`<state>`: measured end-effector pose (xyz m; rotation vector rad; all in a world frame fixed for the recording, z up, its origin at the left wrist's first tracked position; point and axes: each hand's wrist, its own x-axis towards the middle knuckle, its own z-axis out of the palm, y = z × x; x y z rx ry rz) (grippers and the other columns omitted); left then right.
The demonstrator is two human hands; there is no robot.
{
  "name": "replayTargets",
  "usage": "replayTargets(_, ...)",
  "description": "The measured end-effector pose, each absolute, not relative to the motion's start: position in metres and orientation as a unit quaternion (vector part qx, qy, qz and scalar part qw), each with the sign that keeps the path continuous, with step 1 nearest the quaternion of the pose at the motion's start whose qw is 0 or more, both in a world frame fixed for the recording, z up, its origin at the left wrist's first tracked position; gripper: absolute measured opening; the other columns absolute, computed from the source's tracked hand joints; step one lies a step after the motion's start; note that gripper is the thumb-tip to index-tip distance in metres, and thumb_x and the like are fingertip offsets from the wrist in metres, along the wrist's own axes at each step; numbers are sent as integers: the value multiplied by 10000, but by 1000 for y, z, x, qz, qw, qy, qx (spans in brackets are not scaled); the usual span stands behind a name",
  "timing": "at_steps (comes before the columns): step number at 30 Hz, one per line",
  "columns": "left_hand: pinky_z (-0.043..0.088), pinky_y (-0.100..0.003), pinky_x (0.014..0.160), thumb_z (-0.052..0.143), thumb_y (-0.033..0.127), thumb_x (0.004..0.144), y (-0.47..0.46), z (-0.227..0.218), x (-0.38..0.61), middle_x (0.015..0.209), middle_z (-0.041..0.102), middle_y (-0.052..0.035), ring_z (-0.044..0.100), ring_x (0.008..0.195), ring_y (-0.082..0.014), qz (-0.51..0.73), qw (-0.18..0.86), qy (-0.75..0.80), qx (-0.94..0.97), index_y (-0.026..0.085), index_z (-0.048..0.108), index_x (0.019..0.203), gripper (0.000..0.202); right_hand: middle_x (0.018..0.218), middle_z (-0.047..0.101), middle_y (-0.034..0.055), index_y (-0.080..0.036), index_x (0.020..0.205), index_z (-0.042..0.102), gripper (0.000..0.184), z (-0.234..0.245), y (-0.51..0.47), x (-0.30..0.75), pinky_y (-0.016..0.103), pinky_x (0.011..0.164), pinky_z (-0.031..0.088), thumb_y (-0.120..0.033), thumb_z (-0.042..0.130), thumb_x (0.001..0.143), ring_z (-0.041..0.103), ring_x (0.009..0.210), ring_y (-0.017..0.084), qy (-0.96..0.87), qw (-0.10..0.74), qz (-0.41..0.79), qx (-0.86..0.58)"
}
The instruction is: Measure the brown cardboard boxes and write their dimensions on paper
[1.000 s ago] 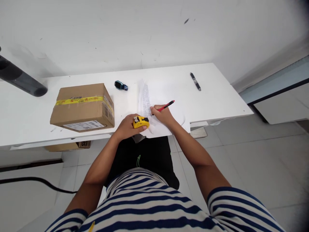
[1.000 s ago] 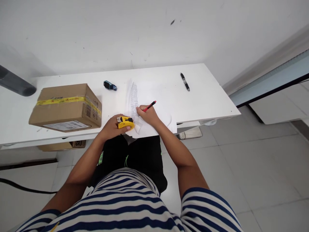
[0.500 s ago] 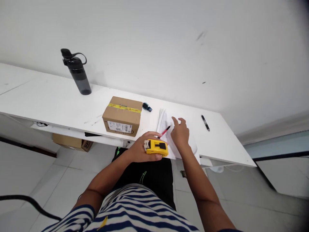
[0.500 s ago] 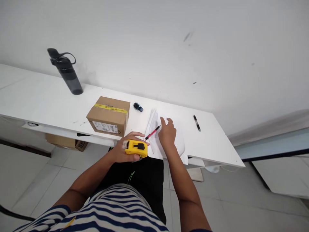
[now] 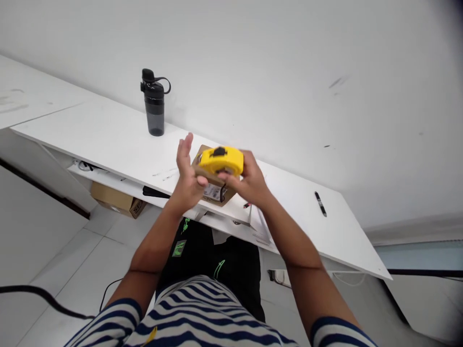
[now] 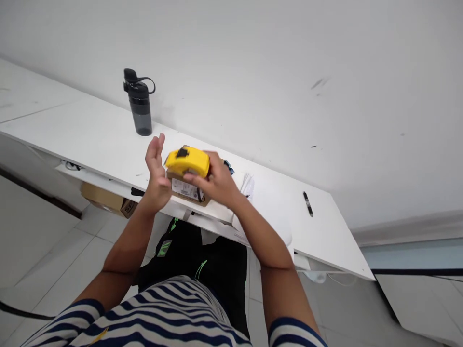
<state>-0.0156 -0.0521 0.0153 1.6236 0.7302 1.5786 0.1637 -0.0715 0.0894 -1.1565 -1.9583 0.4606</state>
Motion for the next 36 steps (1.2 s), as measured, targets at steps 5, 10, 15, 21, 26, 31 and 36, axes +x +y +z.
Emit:
replayTargets(5, 269, -554, 1255, 732, 461, 849, -28, -3, -35, 1644, 361, -124, 282, 1555, -329, 613, 387, 405, 557, 315, 335, 1538, 808, 1070, 694, 72, -215, 1287, 521, 589, 108, -4, 167, 345, 740, 484, -591, 656, 855, 637, 891, 242, -809, 285, 149, -493)
replayTargets(10, 376, -469, 1217, 529, 340, 961, -25, -11, -18, 1588, 459, -89, 433, 1476, -276, 592, 455, 403, 529, 280, 439, 1496, 546, 1142, 703, 95, -198, 1357, 486, 621, 98, 13, 155, 366, 794, 490, -555, 629, 870, 644, 948, 258, -831, 243, 169, -470)
replayTargets(15, 329, -423, 1251, 502, 290, 963, -28, -10, -10, 1613, 433, -62, 430, 1478, -252, 596, 430, 427, 526, 266, 428, 1523, 565, 1205, 685, 123, -181, 1375, 454, 622, 90, 13, 151, 392, 832, 505, -548, 598, 893, 638, 1021, 275, -828, 253, 188, -465)
replayTargets(21, 320, -415, 1258, 497, 317, 970, -28, -10, -13, 1574, 493, -58, 431, 1478, -257, 596, 399, 447, 535, 252, 515, 1475, 509, 1229, 682, 111, -212, 1376, 472, 616, 95, 6, 176, 389, 824, 515, -568, 609, 893, 638, 1056, 288, -832, 228, 210, -460)
replayTargets(26, 339, -397, 1255, 515, 297, 948, -25, -9, -11, 1545, 534, -55, 462, 1457, -252, 605, 393, 458, 520, 237, 566, 1438, 496, 1180, 689, 90, -234, 1348, 505, 603, 96, -9, 226, 363, 760, 515, -571, 643, 868, 639, 968, 262, -810, 210, 208, -507)
replayTargets(31, 342, -388, 1256, 520, 268, 920, -21, -11, -8, 1511, 572, -32, 484, 1438, -234, 628, 367, 464, 506, 250, 621, 1383, 474, 1185, 679, 81, -252, 1291, 558, 557, 94, -31, 276, 362, 761, 520, -563, 680, 846, 628, 964, 251, -781, 225, 222, -539)
replayTargets(36, 349, -387, 1250, 530, 277, 908, -16, -11, -8, 1506, 579, -31, 496, 1426, -238, 624, 369, 476, 498, 243, 630, 1378, 481, 1160, 674, 75, -256, 1264, 588, 543, 82, -39, 301, 374, 780, 525, -540, 723, 822, 629, 960, 244, -751, 260, 259, -549)
